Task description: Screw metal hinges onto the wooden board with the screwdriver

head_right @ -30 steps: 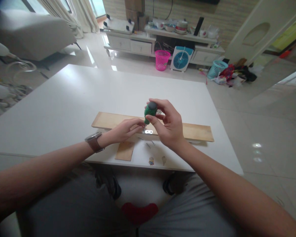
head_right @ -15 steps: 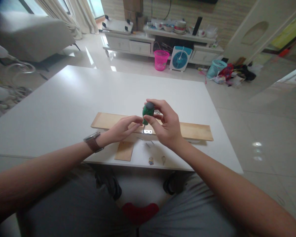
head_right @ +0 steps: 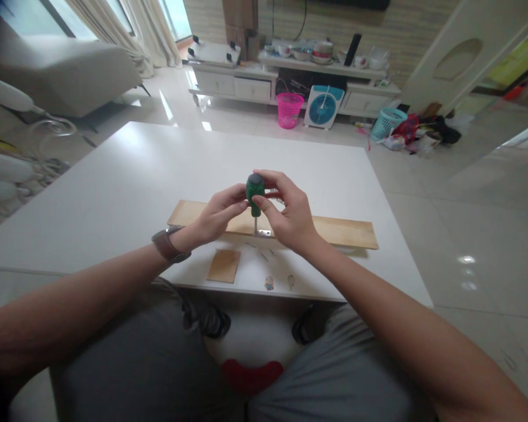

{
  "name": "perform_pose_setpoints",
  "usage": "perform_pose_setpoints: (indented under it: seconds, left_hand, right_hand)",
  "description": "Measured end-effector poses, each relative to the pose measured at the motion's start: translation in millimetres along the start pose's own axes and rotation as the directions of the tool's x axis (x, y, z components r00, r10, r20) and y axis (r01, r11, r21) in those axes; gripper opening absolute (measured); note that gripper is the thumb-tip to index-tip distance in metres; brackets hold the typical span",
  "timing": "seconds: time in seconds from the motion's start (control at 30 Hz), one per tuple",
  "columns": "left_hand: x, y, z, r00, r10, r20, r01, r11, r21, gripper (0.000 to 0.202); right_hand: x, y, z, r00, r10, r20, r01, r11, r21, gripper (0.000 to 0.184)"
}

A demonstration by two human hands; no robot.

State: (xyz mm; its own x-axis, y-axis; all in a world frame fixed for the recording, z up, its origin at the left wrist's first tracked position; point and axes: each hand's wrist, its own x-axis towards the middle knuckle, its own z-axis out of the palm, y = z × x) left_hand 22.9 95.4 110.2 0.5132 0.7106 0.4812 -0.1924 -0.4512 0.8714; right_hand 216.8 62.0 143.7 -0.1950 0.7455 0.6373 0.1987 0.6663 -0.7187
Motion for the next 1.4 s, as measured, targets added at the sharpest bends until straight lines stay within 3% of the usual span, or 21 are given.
perform_pose_setpoints:
  seconds: [0.3,0.6,0.8,0.97,1.13,1.3,1.4]
  left_hand:
    - [-2,1,10.3,1.000,-0.021,-0.018,0.021,1.000,0.005,0.032]
    - [1,-2,5.0,0.999,0.004,-0.048,-0.007,0.998,-0.060,0.027]
    - [1,-8,6.7,0.999,0.000,0.042,0.002,0.999,-0.052,0.024]
    - [2,-7,13.5,0.999,-0.038,-0.033,0.036,0.998,-0.058,0.029]
    - [3,-3,15.7,0.988,-0.080,-0.131,0.079,0.997,-0.018,0.036]
    - [0,-7,10.4,0.997,-0.077,0.009,0.077,0.996,-0.053,0.030]
    - [-3,-12,9.6,0.995,-0.096,-0.002,0.096,0.994,-0.057,0.031]
  right_hand:
    - [-1,-1,-3,1.000,-0.015,0.004,0.016,0.995,-0.098,0.033]
    - [-1,-1,1,0.999,-0.035,0.000,0.035,0.996,-0.086,0.043]
    - [-4,1,-2,0.999,0.000,0.041,0.003,0.998,-0.065,0.043]
    - [-6,6,-2,0.998,0.043,0.041,-0.040,0.998,-0.056,0.051]
    - [-6,8,2,0.994,0.101,-0.039,-0.102,0.995,-0.014,0.054]
    - [-6,7,2,0.994,0.104,-0.023,-0.104,0.995,0.004,0.044]
    - [-7,8,2,0.995,0.097,0.012,-0.097,0.995,-0.007,0.046]
